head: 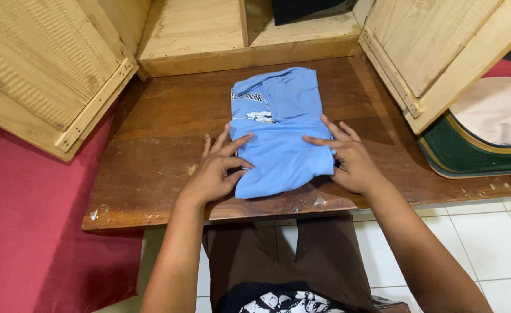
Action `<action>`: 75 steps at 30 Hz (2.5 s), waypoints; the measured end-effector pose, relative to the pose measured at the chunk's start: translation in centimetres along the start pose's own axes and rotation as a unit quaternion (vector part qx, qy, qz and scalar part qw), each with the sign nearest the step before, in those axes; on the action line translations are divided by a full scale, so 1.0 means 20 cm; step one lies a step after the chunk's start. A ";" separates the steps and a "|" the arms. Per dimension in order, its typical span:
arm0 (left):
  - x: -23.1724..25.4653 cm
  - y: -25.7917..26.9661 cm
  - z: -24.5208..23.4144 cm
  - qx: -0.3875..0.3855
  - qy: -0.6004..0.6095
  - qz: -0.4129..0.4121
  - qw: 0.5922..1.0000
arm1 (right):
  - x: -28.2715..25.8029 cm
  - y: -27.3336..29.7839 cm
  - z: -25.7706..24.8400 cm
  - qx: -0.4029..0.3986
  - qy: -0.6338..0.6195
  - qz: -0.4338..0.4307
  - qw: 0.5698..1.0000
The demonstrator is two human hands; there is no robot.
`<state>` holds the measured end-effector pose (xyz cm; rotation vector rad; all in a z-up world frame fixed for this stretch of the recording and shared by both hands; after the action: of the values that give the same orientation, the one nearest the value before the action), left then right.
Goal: The person folds a blue t-shirt and a white t-shirt on a wooden table, then places them into a suitcase. The person also retrieves a toothbrush and toothpaste from a wardrobe and places them in the suitcase.
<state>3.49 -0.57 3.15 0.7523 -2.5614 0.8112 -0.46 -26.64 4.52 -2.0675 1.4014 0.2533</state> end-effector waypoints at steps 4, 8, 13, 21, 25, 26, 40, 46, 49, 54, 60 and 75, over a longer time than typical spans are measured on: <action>-0.02 0.02 0.01 0.085 0.145 0.064 0.984 | 0.04 0.06 -0.08 0.076 -0.094 -0.004 0.993; -0.11 0.01 0.05 0.192 0.340 0.014 0.920 | 0.16 0.07 -0.08 0.077 -0.272 0.132 0.950; -0.24 -0.15 0.07 0.240 0.244 -0.064 0.937 | 0.30 -0.05 0.00 0.033 -0.411 0.350 0.841; -0.43 -0.22 0.22 0.202 0.229 -0.189 0.933 | 0.50 -0.11 0.20 -0.014 -0.431 0.461 0.776; -0.39 -0.21 0.21 0.182 0.239 -0.220 0.928 | 0.53 -0.07 0.22 -0.008 -0.433 0.431 0.791; -0.38 -0.21 0.20 0.174 0.242 -0.232 0.926 | 0.53 -0.07 0.21 0.000 -0.436 0.423 0.794; -0.13 -0.20 -0.12 0.232 -0.098 -0.144 0.957 | 0.40 -0.06 -0.07 0.175 -0.125 0.369 0.904; -0.02 -0.25 -0.14 0.250 -0.101 -0.018 0.963 | 0.04 -0.12 -0.23 0.168 0.015 0.212 0.962; 0.01 -0.38 -0.01 0.129 -0.139 0.011 0.982 | -0.11 -0.19 -0.09 0.085 0.090 0.106 0.987; -0.01 -0.50 0.25 -0.030 -0.133 -0.025 0.990 | -0.14 -0.21 0.26 -0.051 0.236 0.152 0.958; -0.12 -0.42 0.28 -0.154 -0.130 -0.101 0.974 | 0.00 -0.15 0.22 -0.087 0.185 0.306 0.930; -0.33 -0.39 0.03 0.053 -0.168 -0.049 0.983 | 0.11 -0.41 0.31 -0.105 0.191 0.291 0.931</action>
<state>13.20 -3.86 2.92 1.1256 -2.7604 0.8568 8.99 -22.69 1.66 -1.8749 2.3117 0.2572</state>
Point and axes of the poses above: each hand's wrist, its own y-axis away from the middle knuckle, its own z-axis out of the palm, x = y × z, the point moved 8 cm from there along -y, towards the middle knuckle, and after that the axes turned 15 degrees about z, right-handed, at the moved point
